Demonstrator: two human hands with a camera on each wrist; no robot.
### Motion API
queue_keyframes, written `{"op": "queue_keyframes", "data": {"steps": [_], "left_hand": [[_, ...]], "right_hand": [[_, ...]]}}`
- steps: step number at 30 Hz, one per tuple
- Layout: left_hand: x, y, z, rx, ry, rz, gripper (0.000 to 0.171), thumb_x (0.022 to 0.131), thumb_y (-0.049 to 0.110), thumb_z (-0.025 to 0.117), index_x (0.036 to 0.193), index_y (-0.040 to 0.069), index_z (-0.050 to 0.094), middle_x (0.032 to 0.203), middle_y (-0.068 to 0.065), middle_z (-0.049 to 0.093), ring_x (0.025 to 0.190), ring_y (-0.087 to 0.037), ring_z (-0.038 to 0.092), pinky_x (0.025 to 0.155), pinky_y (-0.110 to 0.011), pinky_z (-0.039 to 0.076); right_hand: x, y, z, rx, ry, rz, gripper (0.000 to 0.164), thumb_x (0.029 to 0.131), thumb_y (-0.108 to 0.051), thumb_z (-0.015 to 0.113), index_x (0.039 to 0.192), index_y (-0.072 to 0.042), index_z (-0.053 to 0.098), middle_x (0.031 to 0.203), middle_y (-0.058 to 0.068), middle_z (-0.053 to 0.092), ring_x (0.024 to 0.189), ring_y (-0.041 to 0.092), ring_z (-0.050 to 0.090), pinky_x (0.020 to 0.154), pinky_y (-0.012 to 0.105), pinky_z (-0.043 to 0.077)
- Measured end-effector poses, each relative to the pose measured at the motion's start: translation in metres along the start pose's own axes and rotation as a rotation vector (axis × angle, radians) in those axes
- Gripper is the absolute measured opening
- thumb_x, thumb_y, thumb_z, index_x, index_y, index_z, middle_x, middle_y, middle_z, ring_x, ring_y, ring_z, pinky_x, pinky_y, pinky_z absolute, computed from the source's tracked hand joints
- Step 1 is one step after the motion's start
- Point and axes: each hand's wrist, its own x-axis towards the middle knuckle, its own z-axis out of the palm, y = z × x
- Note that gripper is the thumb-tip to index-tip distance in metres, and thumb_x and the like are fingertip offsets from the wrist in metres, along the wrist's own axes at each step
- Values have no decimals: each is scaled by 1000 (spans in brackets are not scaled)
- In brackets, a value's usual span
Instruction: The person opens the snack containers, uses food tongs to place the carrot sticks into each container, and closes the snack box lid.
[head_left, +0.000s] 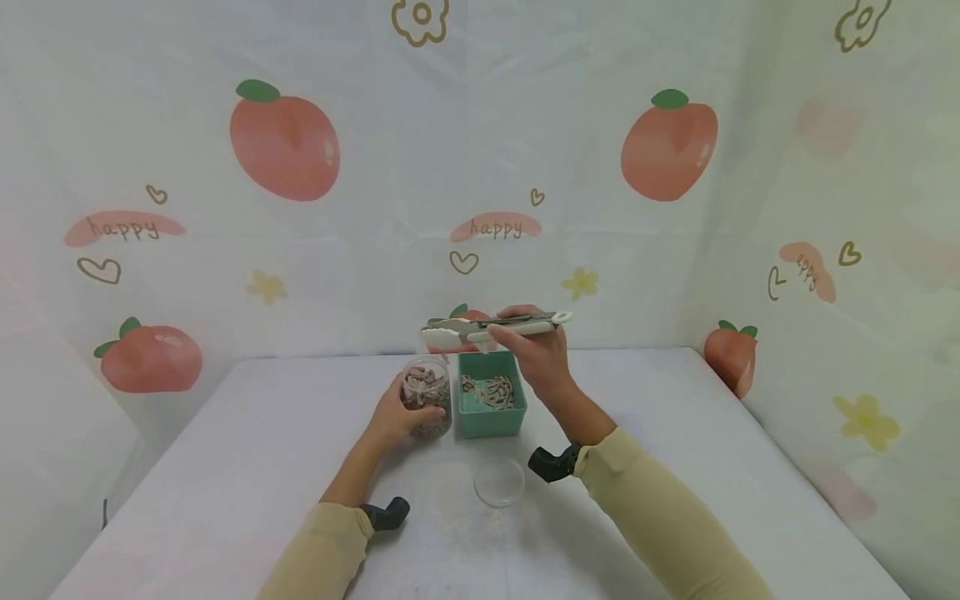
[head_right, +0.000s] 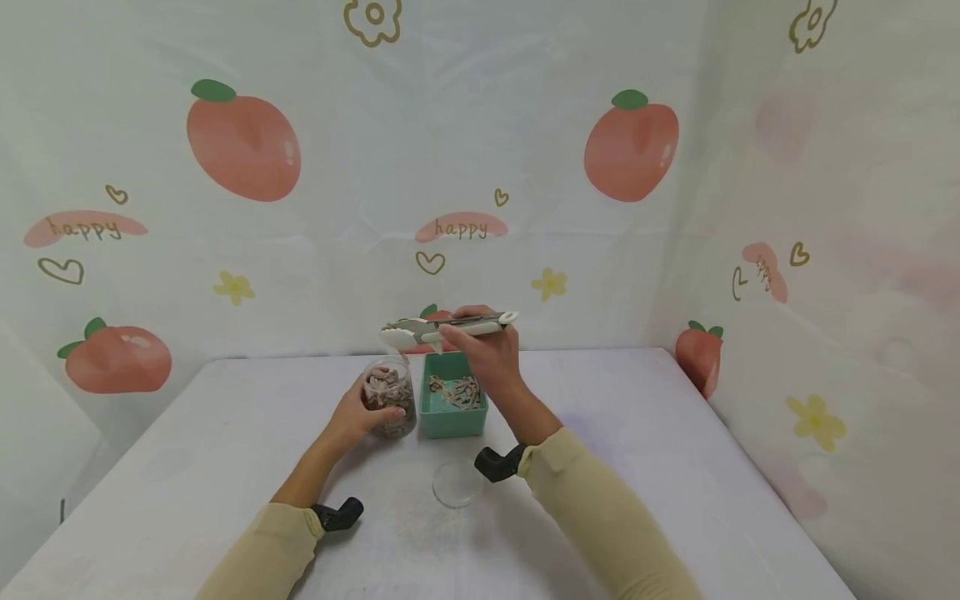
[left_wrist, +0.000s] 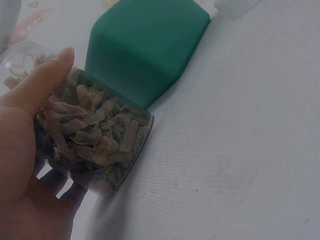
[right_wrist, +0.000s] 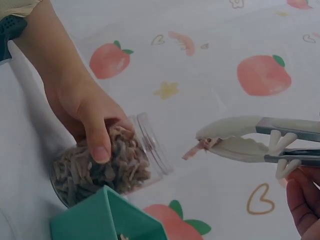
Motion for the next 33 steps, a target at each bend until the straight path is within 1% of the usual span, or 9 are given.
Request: {"op": "queue_keyframes", "data": {"steps": [5,11,16,19,22,29,33], "left_hand": [[1,-1,-1,-4,-8,13,99,76,36,84,150,5,26,139,-18,47,131,-36,41,108,-53,31],[0,-1,0,-29,-9,25,96,75,33,85,148,6,29,138,-18,48,131,-35,42,109,-52,31],[-1,-1,0,-41,-5,23,94,76,31,85,147,5,30,138,-18,48,130,-36,43,109,-52,31],[-1,0,0,-41,-2,19,94,76,31,85,148,6,30,137,-18,48,129,-35,43,108,-52,32],[-1,0,0,-38,-6,21,95,76,32,85,149,7,29,136,-17,48,128,-34,44,107,-52,34],[-2,0,-1,-43,-11,24,95,76,31,85,149,8,29,136,-17,48,127,-34,45,106,-51,35],[-2,0,0,-51,-12,20,94,76,30,85,149,8,30,135,-16,49,126,-34,45,106,-52,34]], "right_hand": [[-3,0,11,32,-27,-4,26,84,-20,78,102,-3,70,96,5,71,88,18,65,70,31,51],[-11,5,16,17,-48,44,28,82,-21,79,104,-5,71,102,6,72,91,18,66,73,31,52],[-14,9,15,-13,-67,56,25,83,-21,78,103,-7,72,94,6,73,86,18,67,72,33,53],[-15,12,13,-12,-93,69,28,84,-22,78,105,-4,71,92,5,72,84,18,68,70,32,54],[-16,15,11,-4,-112,89,31,84,-22,77,107,-2,70,93,4,72,85,18,68,71,31,54],[-17,17,6,21,-119,121,26,83,-22,78,105,-10,70,96,5,71,88,20,67,74,35,55],[-17,16,5,9,-123,139,30,82,-22,78,108,-10,69,101,5,70,91,20,67,77,36,55]]}}
